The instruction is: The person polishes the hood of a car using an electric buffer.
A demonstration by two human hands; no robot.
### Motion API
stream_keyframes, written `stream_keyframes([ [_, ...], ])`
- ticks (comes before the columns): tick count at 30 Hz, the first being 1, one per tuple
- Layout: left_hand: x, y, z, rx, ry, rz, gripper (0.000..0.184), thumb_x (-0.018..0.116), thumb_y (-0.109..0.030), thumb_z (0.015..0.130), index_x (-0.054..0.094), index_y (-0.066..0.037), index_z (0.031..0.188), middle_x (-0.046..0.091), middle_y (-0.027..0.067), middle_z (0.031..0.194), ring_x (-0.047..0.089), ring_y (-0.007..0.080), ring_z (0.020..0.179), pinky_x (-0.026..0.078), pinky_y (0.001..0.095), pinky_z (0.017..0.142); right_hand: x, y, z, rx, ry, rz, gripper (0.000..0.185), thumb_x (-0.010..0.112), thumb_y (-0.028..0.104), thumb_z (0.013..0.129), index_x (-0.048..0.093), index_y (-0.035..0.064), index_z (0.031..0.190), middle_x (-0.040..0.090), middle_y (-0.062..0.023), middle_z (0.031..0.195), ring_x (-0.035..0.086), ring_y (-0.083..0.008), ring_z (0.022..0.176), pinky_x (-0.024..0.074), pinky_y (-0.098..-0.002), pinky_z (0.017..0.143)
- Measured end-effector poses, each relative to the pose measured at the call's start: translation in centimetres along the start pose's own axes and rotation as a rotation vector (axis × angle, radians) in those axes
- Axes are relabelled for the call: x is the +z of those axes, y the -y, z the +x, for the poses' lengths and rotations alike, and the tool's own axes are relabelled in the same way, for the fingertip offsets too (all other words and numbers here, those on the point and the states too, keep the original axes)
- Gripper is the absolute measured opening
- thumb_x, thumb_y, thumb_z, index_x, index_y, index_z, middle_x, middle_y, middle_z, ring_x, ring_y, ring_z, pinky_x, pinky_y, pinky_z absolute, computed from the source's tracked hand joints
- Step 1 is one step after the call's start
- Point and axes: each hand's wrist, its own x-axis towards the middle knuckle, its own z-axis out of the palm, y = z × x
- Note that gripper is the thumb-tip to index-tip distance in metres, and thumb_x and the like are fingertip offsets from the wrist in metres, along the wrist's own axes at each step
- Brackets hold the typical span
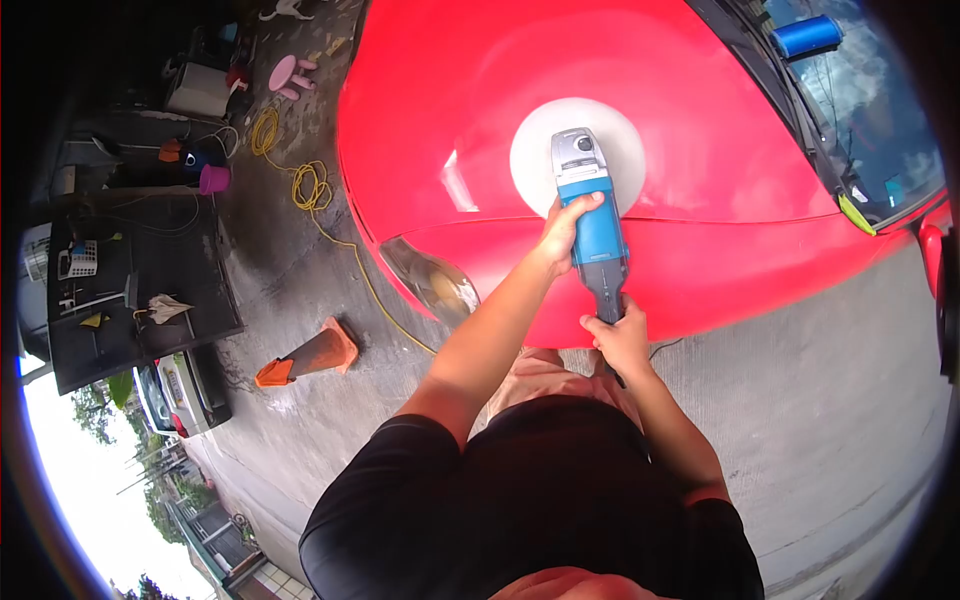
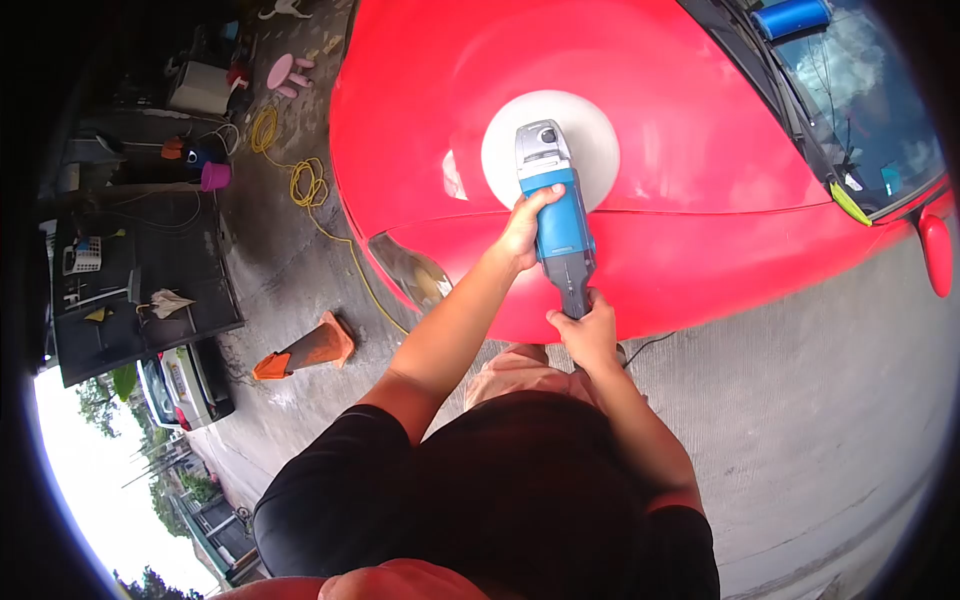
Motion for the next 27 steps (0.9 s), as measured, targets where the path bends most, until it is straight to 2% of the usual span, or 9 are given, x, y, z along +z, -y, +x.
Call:
stream_keyframes([
  [4,-7.2,-0.9,-0.2,-0.01,-0.05,-0.091,0.075,0.085,-0.05,0.089,0.055,-0.003,0.14,0.069,0.0169,0.115,0.075,0.0312,0.103,0.066,0.0527,0.09,5.1,-0.8,1.7,-0.067,0.047,-0.117,0.053,0.093,0.021,0.078,0.069,-0.0069,0.116,0.079,-0.0195,0.091,0.078,-0.0299,0.083,0.0598,-0.0434,0.079],
  [7,-12.7,-1.3,-0.5,-0.034,-0.056,-0.16,0.076,0.084,-0.053,0.088,0.056,-0.004,0.14,0.071,0.0172,0.116,0.075,0.0332,0.105,0.064,0.0543,0.094,8.7,-0.3,2.3,-0.014,0.123,-0.184,0.059,0.093,0.023,0.077,0.07,-0.0073,0.122,0.08,-0.0239,0.1,0.08,-0.0351,0.092,0.0601,-0.0451,0.085],
  [10,-17.3,-2.6,-1.6,-0.022,-0.087,-0.212,0.077,0.084,-0.053,0.088,0.056,-0.004,0.14,0.072,0.0171,0.118,0.075,0.0332,0.105,0.063,0.054,0.097,12.6,0.6,2.9,0.025,0.172,-0.243,0.064,0.094,0.024,0.076,0.069,-0.0075,0.125,0.08,-0.0248,0.101,0.08,-0.0356,0.094,0.0603,-0.0448,0.085],
  [17,-25.5,-3.7,-3.9,0.006,-0.233,-0.282,0.074,0.084,-0.054,0.088,0.06,-0.004,0.137,0.072,0.0157,0.115,0.075,0.0321,0.102,0.064,0.0536,0.094,19.6,-1.5,5.4,-0.008,0.318,-0.336,0.078,0.095,0.027,0.074,0.064,-0.0104,0.135,0.08,-0.0257,0.101,0.08,-0.0358,0.094,0.0605,-0.0441,0.085],
  [21,-29.0,-3.5,-5.3,0.02,-0.311,-0.325,0.07,0.081,-0.053,0.089,0.06,-0.005,0.135,0.072,0.016,0.113,0.075,0.0334,0.101,0.064,0.0544,0.094,22.0,-0.6,5.4,0.018,0.4,-0.394,0.08,0.094,0.026,0.074,0.062,-0.01,0.138,0.079,-0.0238,0.093,0.08,-0.0344,0.09,0.0609,-0.0447,0.084],
  [27,-32.5,-2.3,-7.6,0.012,-0.448,-0.365,0.07,0.08,-0.055,0.09,0.059,-0.006,0.135,0.071,0.0157,0.113,0.075,0.0348,0.1,0.063,0.0546,0.094,24.5,0.6,4.9,0.125,0.567,-0.357,0.075,0.093,0.022,0.075,0.062,-0.0099,0.136,0.078,-0.021,0.085,0.077,-0.0236,0.066,0.0595,-0.04,0.061],
])
